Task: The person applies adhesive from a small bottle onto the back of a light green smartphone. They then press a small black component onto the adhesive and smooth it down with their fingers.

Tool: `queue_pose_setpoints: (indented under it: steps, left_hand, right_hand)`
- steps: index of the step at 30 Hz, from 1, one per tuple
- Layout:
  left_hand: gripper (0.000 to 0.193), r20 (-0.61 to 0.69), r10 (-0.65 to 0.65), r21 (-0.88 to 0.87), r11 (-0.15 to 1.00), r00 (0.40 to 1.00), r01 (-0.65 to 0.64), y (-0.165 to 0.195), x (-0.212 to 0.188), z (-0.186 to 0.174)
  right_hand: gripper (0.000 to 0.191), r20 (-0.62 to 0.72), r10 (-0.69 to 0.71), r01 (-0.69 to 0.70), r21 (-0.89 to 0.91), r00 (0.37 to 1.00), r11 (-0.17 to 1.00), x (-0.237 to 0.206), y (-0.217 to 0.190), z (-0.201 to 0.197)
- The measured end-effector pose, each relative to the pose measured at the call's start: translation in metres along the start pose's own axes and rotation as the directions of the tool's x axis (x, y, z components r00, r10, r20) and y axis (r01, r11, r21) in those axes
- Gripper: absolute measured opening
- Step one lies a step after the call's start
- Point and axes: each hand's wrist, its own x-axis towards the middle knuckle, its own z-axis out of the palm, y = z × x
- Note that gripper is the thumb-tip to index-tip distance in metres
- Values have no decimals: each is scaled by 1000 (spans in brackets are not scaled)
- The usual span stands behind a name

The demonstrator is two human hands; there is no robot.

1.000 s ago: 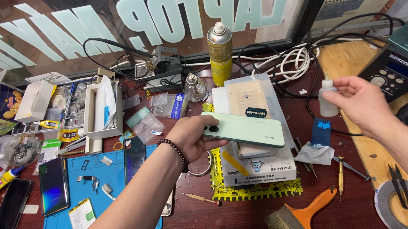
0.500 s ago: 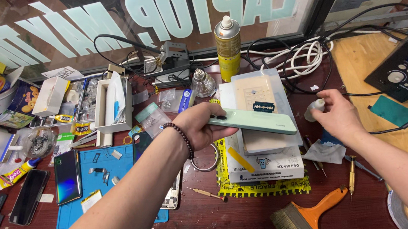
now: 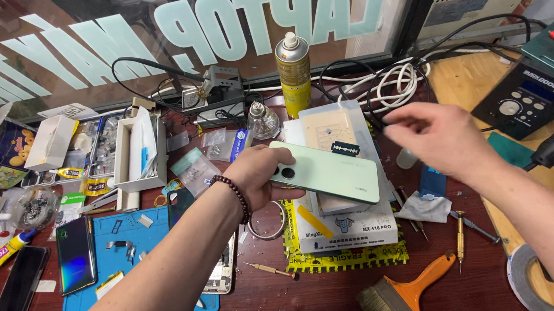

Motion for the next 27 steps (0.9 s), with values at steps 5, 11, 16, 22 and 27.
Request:
queue_pose_setpoints:
  steps: [5, 11, 16, 22, 27]
  left_hand:
    - [32, -30, 27, -2, 1000, 999, -28, -4, -5, 4]
    - [32, -48, 42, -33, 999, 998, -44, -17, 0, 1]
    - [32, -2, 19, -115, 993, 1000, -19, -26, 4, -4]
    - [36, -20, -13, -126, 992, 1000, 10, -30, 5, -6]
    - [37, -38, -11, -105, 994, 999, 6, -30, 5, -5]
  right_hand:
    - [30, 235, -32, 63, -125, 971, 990, 6, -48, 32]
    - [24, 236, -5, 66, -253, 972, 965, 5, -55, 38]
    - [16, 139, -336, 360, -222, 931, 906, -2, -49, 47]
    - [13, 73, -449, 454, -179, 891, 873, -9, -46, 51]
    - [15, 82, -304, 314, -174, 949, 933, -8, -48, 52]
